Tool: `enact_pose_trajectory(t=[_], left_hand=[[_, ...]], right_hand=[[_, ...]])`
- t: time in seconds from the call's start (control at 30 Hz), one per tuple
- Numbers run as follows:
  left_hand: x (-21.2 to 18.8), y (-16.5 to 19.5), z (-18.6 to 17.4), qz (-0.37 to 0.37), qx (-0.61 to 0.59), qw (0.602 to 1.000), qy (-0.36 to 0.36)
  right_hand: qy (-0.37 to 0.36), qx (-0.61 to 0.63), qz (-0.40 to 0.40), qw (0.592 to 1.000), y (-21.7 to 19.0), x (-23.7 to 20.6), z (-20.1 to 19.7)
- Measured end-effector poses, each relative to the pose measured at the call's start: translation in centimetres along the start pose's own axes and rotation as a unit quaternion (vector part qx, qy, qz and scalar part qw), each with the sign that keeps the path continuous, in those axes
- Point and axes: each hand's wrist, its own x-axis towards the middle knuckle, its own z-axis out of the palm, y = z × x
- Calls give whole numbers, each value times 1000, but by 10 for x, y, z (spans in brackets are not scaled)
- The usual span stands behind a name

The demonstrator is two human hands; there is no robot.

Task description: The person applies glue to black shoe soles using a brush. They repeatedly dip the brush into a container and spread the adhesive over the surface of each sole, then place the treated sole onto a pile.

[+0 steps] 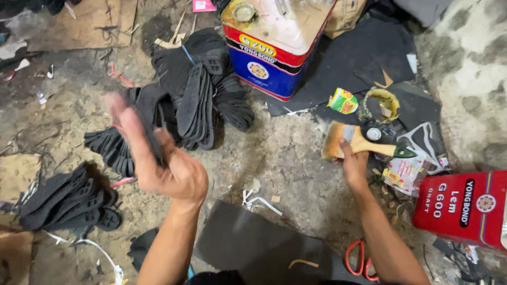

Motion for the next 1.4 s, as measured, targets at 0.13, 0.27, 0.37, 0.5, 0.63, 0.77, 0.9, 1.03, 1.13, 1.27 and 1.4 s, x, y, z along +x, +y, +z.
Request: enact_pose_trajectory(t=[0.13, 0.27, 0.37, 0.5, 0.63, 0.77, 0.9, 1.03, 1.13, 1.27, 1.4], left_hand=[[-76, -36, -3, 356, 284, 881, -130], [-189, -70, 13, 88, 107, 763, -631], [-218, -72, 12, -70, 11, 735, -674], [-206, -54, 20, -260, -146, 812, -501], [-214, -49, 25, -396, -111, 855, -315], [-261, -67, 13, -709, -112, 664, -207], [-294, -80, 4, -645, -111, 722, -224], [-285, -83, 4, -699, -108, 681, -189], [-255, -59, 3, -685, -163, 683, -195], [-202, -1, 13, -636, -200, 696, -266], [-163, 28, 33, -560, -314, 658, -393]], right_hand=[[-9, 46, 5, 999, -1, 3, 7], [-19, 67, 29, 997, -2, 3, 10], [-28, 43, 4, 999, -6, 0, 8], [2, 37, 2, 999, -11, -1, 3], [24, 71, 6, 997, -1, 3, 6], [6, -3, 4, 1000, 25, -16, 28], [-155, -175, -258, 938, 42, -69, 61], [-348, -332, -4, 876, 22, -79, 71], [-175, -386, -157, 892, -2, -41, 55], [-44, -451, -225, 863, -4, 4, 35], [-124, -196, -210, 950, 20, 7, 42]])
